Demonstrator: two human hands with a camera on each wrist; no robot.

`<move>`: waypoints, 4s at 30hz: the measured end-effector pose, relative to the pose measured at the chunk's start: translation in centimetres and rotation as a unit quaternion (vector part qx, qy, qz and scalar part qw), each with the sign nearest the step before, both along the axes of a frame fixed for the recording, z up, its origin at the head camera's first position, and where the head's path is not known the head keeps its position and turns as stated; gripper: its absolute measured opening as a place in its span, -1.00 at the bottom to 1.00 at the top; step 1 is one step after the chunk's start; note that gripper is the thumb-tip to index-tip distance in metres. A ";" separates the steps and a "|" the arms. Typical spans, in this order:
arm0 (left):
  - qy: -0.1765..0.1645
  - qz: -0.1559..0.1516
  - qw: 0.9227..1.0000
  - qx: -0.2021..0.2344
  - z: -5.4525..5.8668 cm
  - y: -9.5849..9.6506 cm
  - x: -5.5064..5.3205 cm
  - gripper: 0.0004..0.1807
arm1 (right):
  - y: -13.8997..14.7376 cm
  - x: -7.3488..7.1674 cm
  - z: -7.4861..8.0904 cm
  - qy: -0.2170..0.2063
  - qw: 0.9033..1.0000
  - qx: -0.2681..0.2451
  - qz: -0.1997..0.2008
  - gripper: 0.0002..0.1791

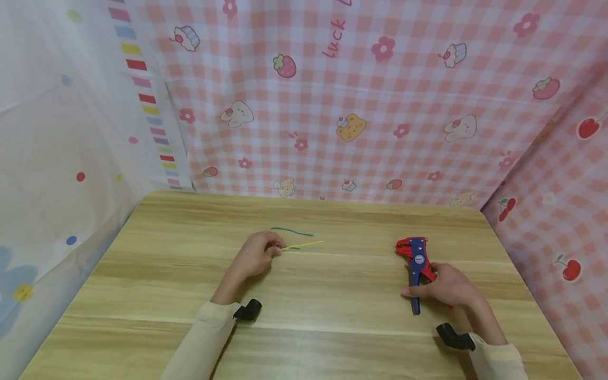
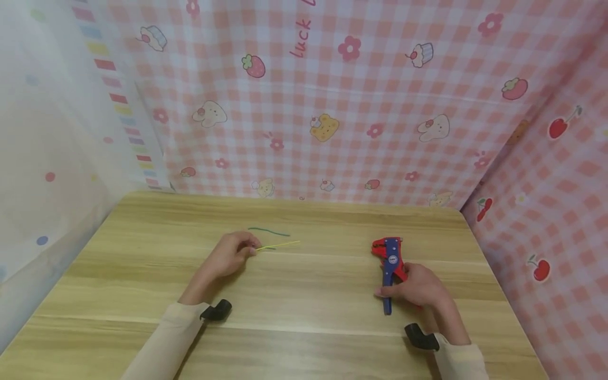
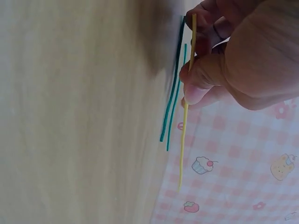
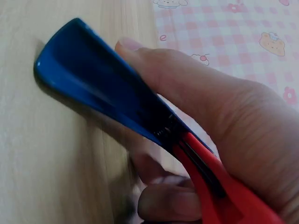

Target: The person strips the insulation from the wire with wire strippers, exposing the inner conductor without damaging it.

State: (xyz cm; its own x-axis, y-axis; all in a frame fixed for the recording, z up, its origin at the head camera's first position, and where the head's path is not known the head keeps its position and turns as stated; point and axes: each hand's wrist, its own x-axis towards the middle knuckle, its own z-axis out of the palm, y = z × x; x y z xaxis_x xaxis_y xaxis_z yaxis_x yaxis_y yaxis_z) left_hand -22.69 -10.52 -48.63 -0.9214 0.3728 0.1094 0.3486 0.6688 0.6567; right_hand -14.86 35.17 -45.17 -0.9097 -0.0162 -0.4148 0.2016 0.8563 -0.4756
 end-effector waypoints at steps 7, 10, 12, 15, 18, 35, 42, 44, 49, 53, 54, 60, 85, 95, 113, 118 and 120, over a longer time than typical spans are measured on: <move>0.014 -0.012 1.000 -0.006 0.6 0.0 0.2 -0.83 | -0.1 0.2 -0.6 -0.002 0.997 -0.073 -0.028 -0.46; 0.008 -0.009 1.000 -0.004 0.8 0.0 0.2 -0.84 | -0.1 0.2 -0.9 -0.010 0.994 -0.101 -0.049 -0.47; 0.003 -0.009 1.000 0.001 0.9 0.1 0.3 -0.84 | -0.1 0.2 -1.1 -0.015 0.990 -0.123 -0.063 -0.47; -0.004 -0.011 1.000 0.011 1.0 0.1 0.5 -0.86 | -0.1 0.1 -1.4 -0.018 0.985 -0.158 -0.071 -0.48; -0.005 -0.016 1.000 0.024 1.0 0.1 0.6 -0.85 | -0.2 0.0 -1.6 -0.018 0.981 -0.180 -0.072 -0.48; -0.010 -0.053 0.997 0.057 2.2 0.7 0.8 -0.84 | -1.2 0.2 -1.1 -0.008 0.946 -0.324 0.002 -0.33; -0.029 -0.047 0.996 0.072 2.6 1.2 1.0 -0.80 | -1.3 0.0 -1.8 -0.022 0.882 -0.463 0.083 -0.35; -0.021 -0.042 0.996 0.072 2.6 1.3 1.0 -0.82 | -1.5 0.0 -2.1 -0.015 0.867 -0.488 0.101 -0.39; -0.007 -0.048 0.996 0.075 2.7 1.3 0.9 -0.86 | -2.4 0.3 -2.6 0.011 0.858 -0.504 0.095 -0.38; -0.008 -0.044 0.996 0.080 3.0 0.9 1.1 -0.87 | -3.7 0.2 -2.9 0.008 0.839 -0.537 0.081 -0.33; -0.009 -0.042 0.996 0.079 3.0 0.7 1.2 -0.88 | -4.0 0.1 -3.0 0.010 0.834 -0.546 0.080 -0.34; -0.009 -0.043 0.996 0.077 2.9 0.3 1.5 -0.90 | -5.2 0.0 -3.4 0.027 0.805 -0.586 0.094 -0.45; 0.022 -0.037 0.995 0.095 4.2 0.9 1.5 -0.88 | -7.5 -0.3 -2.6 -0.009 0.803 -0.582 0.125 -0.47; 0.025 -0.029 0.995 0.089 5.0 1.0 1.8 -0.87 | -9.6 -0.4 -2.5 0.008 0.803 -0.584 0.118 -0.53; 0.061 -0.017 0.994 0.095 7.0 0.4 2.1 -0.86 | -11.8 -1.0 0.1 0.030 0.814 -0.566 0.127 -0.83; 0.089 -0.017 0.991 0.102 7.4 0.5 1.8 -0.86 | -12.1 -1.2 0.9 0.030 0.811 -0.568 0.141 -0.87; 0.105 -0.020 0.988 0.107 7.5 0.6 1.7 -0.87 | -12.2 -1.3 1.0 0.025 0.809 -0.569 0.144 -0.87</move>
